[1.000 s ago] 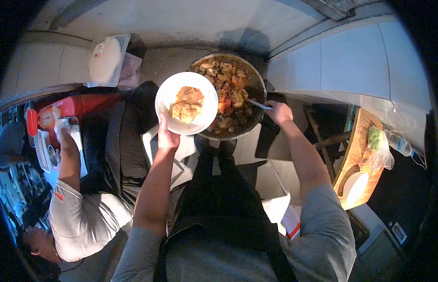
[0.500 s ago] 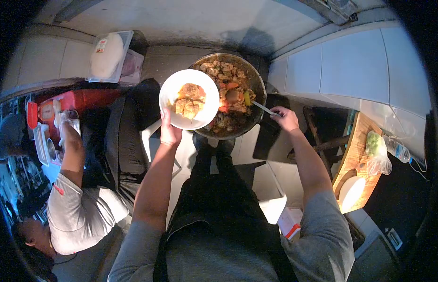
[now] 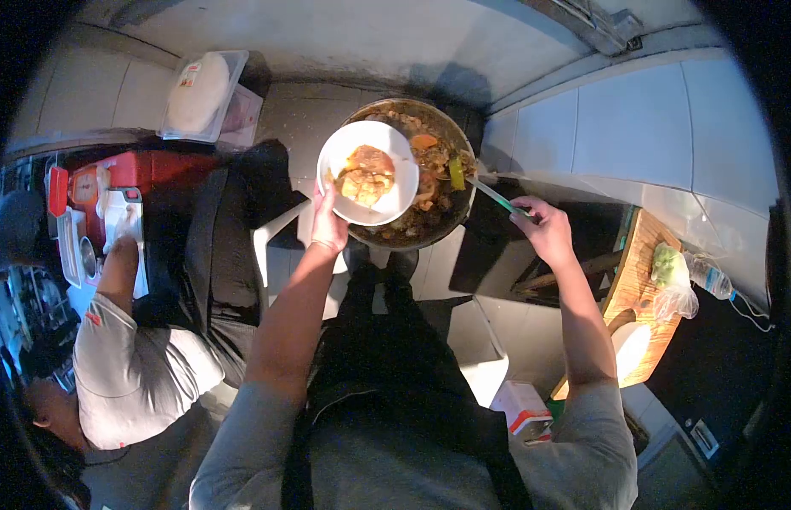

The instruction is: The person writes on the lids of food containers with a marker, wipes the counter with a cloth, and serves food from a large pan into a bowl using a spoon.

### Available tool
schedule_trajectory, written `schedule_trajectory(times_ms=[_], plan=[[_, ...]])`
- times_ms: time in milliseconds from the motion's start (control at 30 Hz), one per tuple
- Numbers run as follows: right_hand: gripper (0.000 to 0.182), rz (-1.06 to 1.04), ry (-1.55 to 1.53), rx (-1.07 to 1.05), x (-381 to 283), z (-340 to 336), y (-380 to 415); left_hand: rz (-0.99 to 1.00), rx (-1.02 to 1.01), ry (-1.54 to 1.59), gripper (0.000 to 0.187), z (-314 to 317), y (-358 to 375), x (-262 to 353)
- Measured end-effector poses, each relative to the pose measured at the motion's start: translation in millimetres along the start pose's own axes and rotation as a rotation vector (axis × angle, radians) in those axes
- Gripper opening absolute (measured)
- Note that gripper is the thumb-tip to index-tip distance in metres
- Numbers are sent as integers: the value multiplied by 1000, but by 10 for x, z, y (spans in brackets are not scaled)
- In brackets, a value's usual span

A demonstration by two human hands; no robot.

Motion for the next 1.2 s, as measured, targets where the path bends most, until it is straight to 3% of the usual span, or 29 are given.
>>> schedule_trajectory(times_ms=[100, 233, 467, 667, 767, 900, 1000, 1133, 1200], plan=[[28, 38, 31, -39, -480, -102, 115, -45, -1, 60, 65, 149, -14, -122], [24, -197, 79, -24, -841, 108, 34, -72, -83, 79, 63, 293, -50, -194], [27, -348, 527, 174, -1161, 203, 19, -162, -133, 157, 74, 308, 53, -179], [26, -434, 523, 301, -1336, 9, 220, -147, -164, 212, 74, 277, 80, -119], [26, -299, 326, 256, -1236, -145, 295, -151, -150, 213, 74, 218, 97, -88], [30, 72, 43, 54, -927, -415, 451, -126, -132, 222, 75, 72, 78, -19], [29, 92, 238, 90, -823, -603, 503, -102, -135, 226, 75, -30, 69, 64], [26, 285, 738, -148, -536, -272, -3, -62, -145, 219, 78, -140, 93, 221], [26, 293, 843, -239, -362, 81, -348, -47, -132, 206, 79, -167, 134, 290]])
Point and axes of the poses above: each hand's wrist, its own y-axis away from the middle knuckle, its own z-axis out of the palm, x = y × z, the point moved 7 cm from there along -y, towards the middle knuckle, and after that the axes turned 13 degrees about -x, right-handed, at the moved point
